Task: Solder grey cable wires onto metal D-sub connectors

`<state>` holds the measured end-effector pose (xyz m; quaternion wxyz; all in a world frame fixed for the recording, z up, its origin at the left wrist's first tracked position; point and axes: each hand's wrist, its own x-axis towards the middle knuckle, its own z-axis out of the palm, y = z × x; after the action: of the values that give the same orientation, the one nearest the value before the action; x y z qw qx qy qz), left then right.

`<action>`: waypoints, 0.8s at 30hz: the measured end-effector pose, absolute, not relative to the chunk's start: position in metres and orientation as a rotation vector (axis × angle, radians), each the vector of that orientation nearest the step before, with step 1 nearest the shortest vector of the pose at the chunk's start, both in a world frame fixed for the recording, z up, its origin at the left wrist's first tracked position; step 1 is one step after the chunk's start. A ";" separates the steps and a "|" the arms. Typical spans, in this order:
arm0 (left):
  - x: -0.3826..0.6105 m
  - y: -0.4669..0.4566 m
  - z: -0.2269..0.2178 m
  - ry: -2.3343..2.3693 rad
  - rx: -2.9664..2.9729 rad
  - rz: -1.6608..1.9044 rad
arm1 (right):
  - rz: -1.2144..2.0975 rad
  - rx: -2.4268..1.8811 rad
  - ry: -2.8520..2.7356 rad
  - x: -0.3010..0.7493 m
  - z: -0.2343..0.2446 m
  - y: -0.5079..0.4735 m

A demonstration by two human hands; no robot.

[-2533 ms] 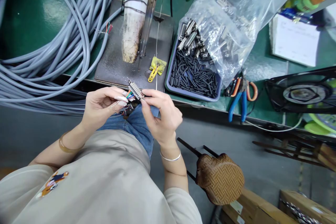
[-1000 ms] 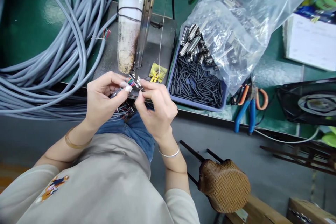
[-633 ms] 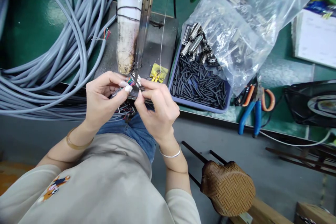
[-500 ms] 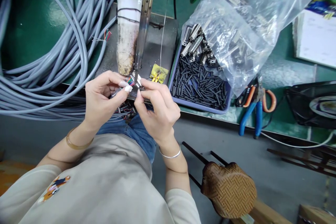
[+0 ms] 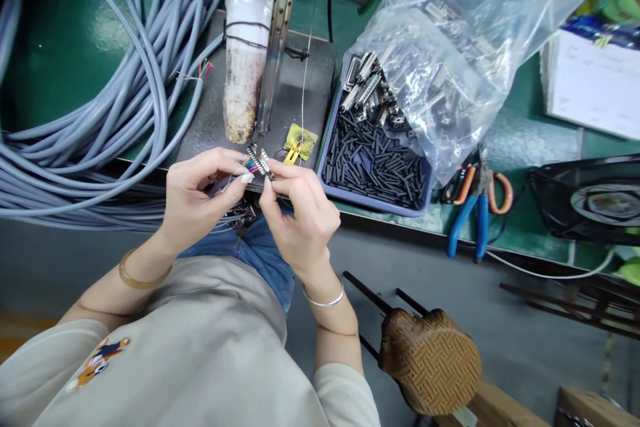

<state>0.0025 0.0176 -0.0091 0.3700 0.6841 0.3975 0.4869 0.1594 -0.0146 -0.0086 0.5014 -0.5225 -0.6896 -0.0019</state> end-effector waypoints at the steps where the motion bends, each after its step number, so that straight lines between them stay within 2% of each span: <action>1: 0.002 0.018 -0.008 1.013 1.809 1.270 | 0.001 -1.265 -1.666 0.159 -0.008 -0.014; 24: -0.004 0.028 0.005 1.035 1.949 1.188 | 0.009 -1.272 -1.723 0.162 -0.003 -0.009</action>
<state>-0.0039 0.0280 0.0046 0.3125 0.7386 0.3924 0.4503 0.1621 -0.0092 -0.0028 0.4793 -0.5213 -0.7060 0.0036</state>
